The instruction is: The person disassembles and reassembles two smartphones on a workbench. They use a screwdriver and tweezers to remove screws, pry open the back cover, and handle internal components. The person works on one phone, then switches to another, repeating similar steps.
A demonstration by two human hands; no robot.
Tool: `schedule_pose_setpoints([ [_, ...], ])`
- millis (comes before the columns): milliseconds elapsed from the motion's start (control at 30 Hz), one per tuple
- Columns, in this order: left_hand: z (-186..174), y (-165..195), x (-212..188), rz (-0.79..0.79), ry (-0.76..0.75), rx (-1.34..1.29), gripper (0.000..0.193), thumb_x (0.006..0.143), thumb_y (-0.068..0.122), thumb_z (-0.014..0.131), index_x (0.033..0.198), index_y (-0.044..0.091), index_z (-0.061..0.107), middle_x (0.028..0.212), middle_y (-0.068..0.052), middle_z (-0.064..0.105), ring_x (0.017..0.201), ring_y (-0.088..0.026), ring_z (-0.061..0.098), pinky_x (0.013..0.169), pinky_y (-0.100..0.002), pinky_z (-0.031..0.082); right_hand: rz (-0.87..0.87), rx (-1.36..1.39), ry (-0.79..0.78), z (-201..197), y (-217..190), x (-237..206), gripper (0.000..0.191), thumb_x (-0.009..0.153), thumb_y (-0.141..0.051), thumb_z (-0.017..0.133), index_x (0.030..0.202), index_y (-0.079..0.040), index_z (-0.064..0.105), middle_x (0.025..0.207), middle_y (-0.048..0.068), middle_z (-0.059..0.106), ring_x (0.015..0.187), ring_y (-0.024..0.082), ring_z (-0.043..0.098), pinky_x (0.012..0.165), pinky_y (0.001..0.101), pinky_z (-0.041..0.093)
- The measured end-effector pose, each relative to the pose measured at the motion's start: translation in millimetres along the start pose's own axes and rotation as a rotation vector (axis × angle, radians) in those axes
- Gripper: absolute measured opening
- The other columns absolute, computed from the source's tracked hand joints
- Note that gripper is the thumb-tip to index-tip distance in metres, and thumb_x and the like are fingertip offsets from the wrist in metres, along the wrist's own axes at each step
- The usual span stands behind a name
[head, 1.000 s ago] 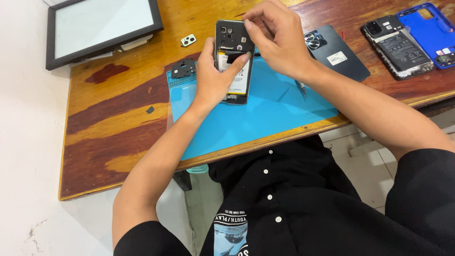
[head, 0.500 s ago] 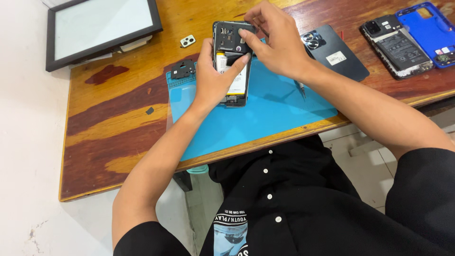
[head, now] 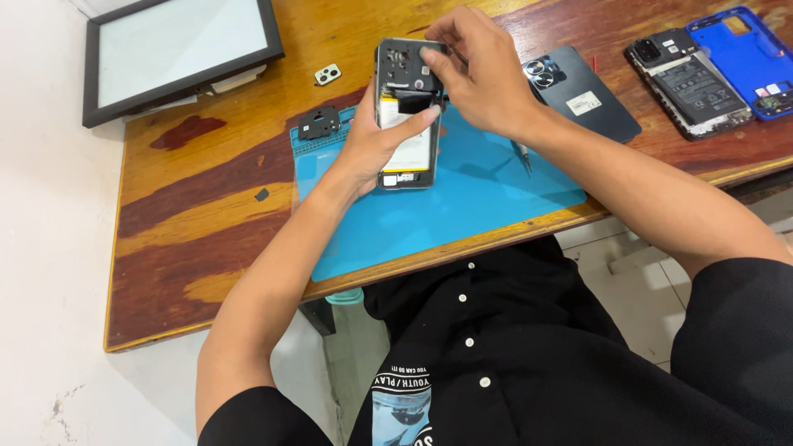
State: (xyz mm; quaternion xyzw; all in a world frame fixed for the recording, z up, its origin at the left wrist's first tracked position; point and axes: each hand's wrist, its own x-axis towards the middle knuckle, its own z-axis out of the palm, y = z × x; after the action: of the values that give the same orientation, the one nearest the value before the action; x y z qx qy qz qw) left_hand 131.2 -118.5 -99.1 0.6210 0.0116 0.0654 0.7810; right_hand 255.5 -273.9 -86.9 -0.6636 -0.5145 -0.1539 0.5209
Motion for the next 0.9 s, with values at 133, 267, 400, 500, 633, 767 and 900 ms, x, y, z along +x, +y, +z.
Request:
schedule_pose_setpoints([
  [133, -8, -8, 5, 0.062, 0.091, 0.016, 0.052, 0.090, 0.017, 0.082, 0.129, 0.005, 0.049, 0.110, -0.011, 0.068, 0.088, -0.022, 0.075, 0.071, -0.040, 0.067, 0.149, 0.092, 0.053, 1, -2, 2, 0.009, 0.112, -0.006, 0.063, 0.112, 0.003, 0.063, 0.093, 0.009, 0.067, 0.079, 0.015, 0.063, 0.068, 0.0307, 0.050],
  [267, -25, -12, 17, 0.117, 0.230, -0.073, 0.049, 0.091, 0.030, 0.078, 0.122, 0.004, 0.051, 0.104, -0.014, 0.068, 0.085, -0.024, 0.076, 0.068, -0.041, 0.069, 0.054, 0.123, 0.088, -5, -1, 7, 0.011, 0.116, -0.005, 0.059, 0.115, 0.004, 0.065, 0.094, 0.008, 0.068, 0.085, 0.011, 0.063, 0.074, 0.0292, 0.052],
  [400, -44, -9, 22, 0.171, 0.321, -0.136, 0.047, 0.096, 0.034, 0.074, 0.120, -0.001, 0.055, 0.103, -0.016, 0.066, 0.085, -0.025, 0.073, 0.065, -0.041, 0.065, 0.123, 0.076, -0.006, -9, -4, 11, 0.014, 0.113, -0.008, 0.060, 0.109, 0.003, 0.068, 0.084, 0.008, 0.068, 0.076, 0.012, 0.062, 0.066, 0.0300, 0.049],
  [500, -51, -7, 23, 0.200, 0.375, -0.150, 0.045, 0.092, 0.034, 0.073, 0.120, 0.003, 0.054, 0.105, -0.013, 0.066, 0.086, -0.023, 0.073, 0.064, -0.041, 0.066, 0.109, -0.068, -0.084, -10, -6, 13, 0.013, 0.109, -0.007, 0.062, 0.104, 0.003, 0.068, 0.081, 0.011, 0.067, 0.071, 0.019, 0.063, 0.063, 0.0335, 0.047],
  [633, -51, -6, 25, 0.214, 0.376, -0.138, 0.045, 0.092, 0.033, 0.073, 0.120, 0.004, 0.054, 0.105, -0.013, 0.066, 0.087, -0.023, 0.073, 0.064, -0.041, 0.066, 0.198, -0.160, -0.147, -15, -3, 19, 0.011, 0.107, -0.006, 0.060, 0.103, 0.002, 0.068, 0.076, 0.016, 0.065, 0.066, 0.028, 0.062, 0.060, 0.0396, 0.045],
  [767, -49, -10, 24, 0.217, 0.346, -0.106, 0.047, 0.093, 0.035, 0.073, 0.123, 0.003, 0.054, 0.109, -0.013, 0.066, 0.089, -0.023, 0.072, 0.067, -0.041, 0.065, 0.194, -0.172, -0.159, -16, 1, 23, 0.014, 0.108, -0.008, 0.058, 0.106, 0.002, 0.068, 0.083, 0.016, 0.068, 0.076, 0.028, 0.067, 0.067, 0.0405, 0.049],
  [900, -54, -15, 27, 0.152, 0.346, -0.118, 0.063, 0.089, 0.054, 0.064, 0.128, 0.007, 0.050, 0.113, -0.014, 0.063, 0.091, -0.022, 0.070, 0.069, -0.041, 0.064, 0.163, -0.232, -0.228, -12, 2, 22, 0.019, 0.109, -0.011, 0.059, 0.113, 0.001, 0.073, 0.088, 0.018, 0.069, 0.081, 0.035, 0.066, 0.072, 0.0459, 0.051],
])
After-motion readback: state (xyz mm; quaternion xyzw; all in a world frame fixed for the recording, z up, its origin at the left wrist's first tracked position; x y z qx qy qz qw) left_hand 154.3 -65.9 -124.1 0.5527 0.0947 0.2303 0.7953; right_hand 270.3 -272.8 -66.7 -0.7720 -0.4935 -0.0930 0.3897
